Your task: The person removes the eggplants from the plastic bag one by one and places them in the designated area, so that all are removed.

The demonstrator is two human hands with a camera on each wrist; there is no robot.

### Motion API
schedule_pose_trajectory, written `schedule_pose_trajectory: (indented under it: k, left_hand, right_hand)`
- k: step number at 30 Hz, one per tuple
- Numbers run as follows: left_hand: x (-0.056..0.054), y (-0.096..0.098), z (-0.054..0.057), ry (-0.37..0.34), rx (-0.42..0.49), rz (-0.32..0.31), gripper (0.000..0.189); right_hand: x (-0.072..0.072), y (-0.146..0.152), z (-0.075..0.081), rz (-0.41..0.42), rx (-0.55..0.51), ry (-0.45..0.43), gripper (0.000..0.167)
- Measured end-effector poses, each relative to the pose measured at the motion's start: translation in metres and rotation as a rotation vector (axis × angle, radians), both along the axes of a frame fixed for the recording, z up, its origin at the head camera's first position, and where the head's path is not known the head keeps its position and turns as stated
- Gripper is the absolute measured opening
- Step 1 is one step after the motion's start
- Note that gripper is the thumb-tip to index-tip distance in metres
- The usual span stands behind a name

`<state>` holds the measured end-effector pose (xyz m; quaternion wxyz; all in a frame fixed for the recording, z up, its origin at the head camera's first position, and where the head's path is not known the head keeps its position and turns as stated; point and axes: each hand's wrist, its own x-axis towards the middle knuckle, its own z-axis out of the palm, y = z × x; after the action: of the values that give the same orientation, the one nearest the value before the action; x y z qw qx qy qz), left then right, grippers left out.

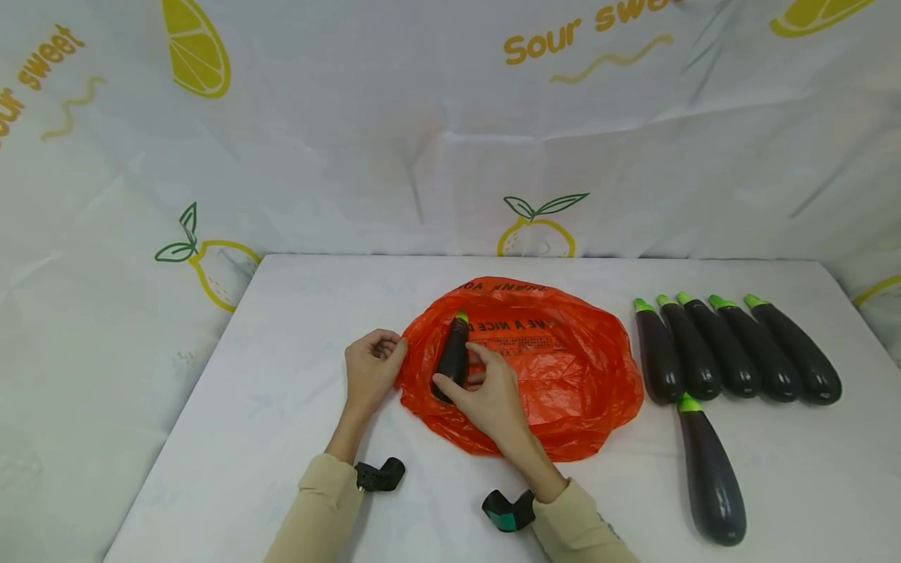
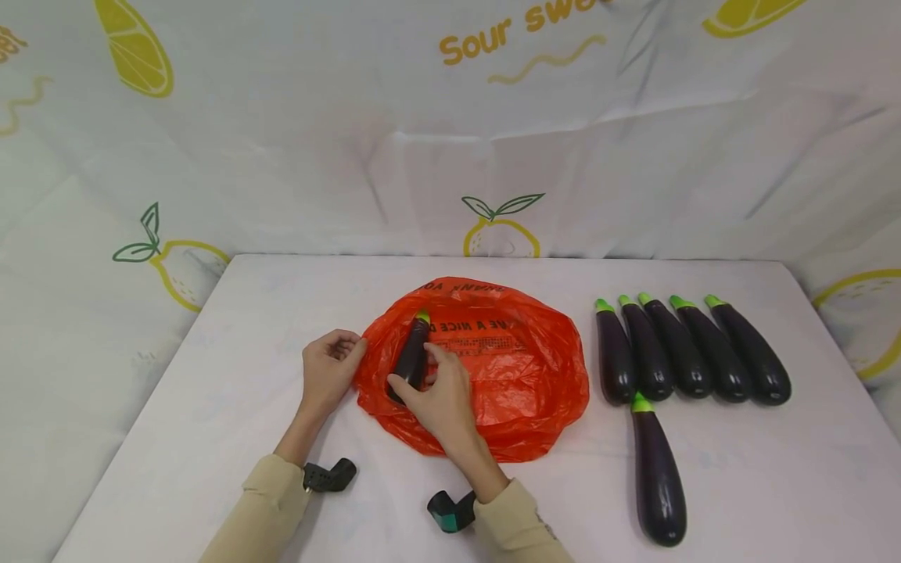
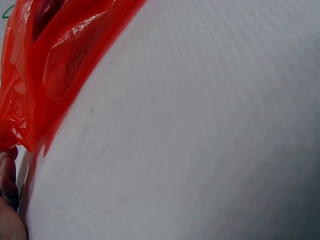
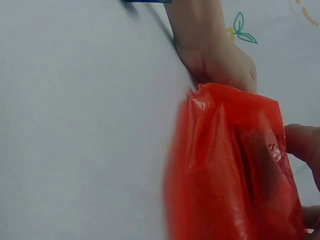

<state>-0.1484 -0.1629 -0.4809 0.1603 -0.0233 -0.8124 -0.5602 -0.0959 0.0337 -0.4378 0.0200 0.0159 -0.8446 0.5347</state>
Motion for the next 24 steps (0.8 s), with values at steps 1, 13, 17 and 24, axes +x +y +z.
schedule_pose_trajectory:
  k: [1,13,17,24]
  left_hand:
    - [0.0,0.0,0.0,-0.002,0.003,0.0,0.008]
    - [0.0,0.0,0.001,-0.004,0.006,-0.001,0.008]
    - [0.0,0.0,0.001,-0.007,0.001,-0.001,0.008]
    - [0.0,0.0,0.002,-0.018,0.0,0.003,0.009]
  right_hand:
    - [0.0,0.0,0.0,0.002,-0.014,-0.004,0.066]
    - [0.0,0.012,0.005,-0.021,-0.072,-0.124,0.06]
    - [0.002,0.021,0.009,-0.017,-0.062,-0.131,0.06]
    - [0.007,0.042,0.02,0.01,0.01,-0.155,0.063]
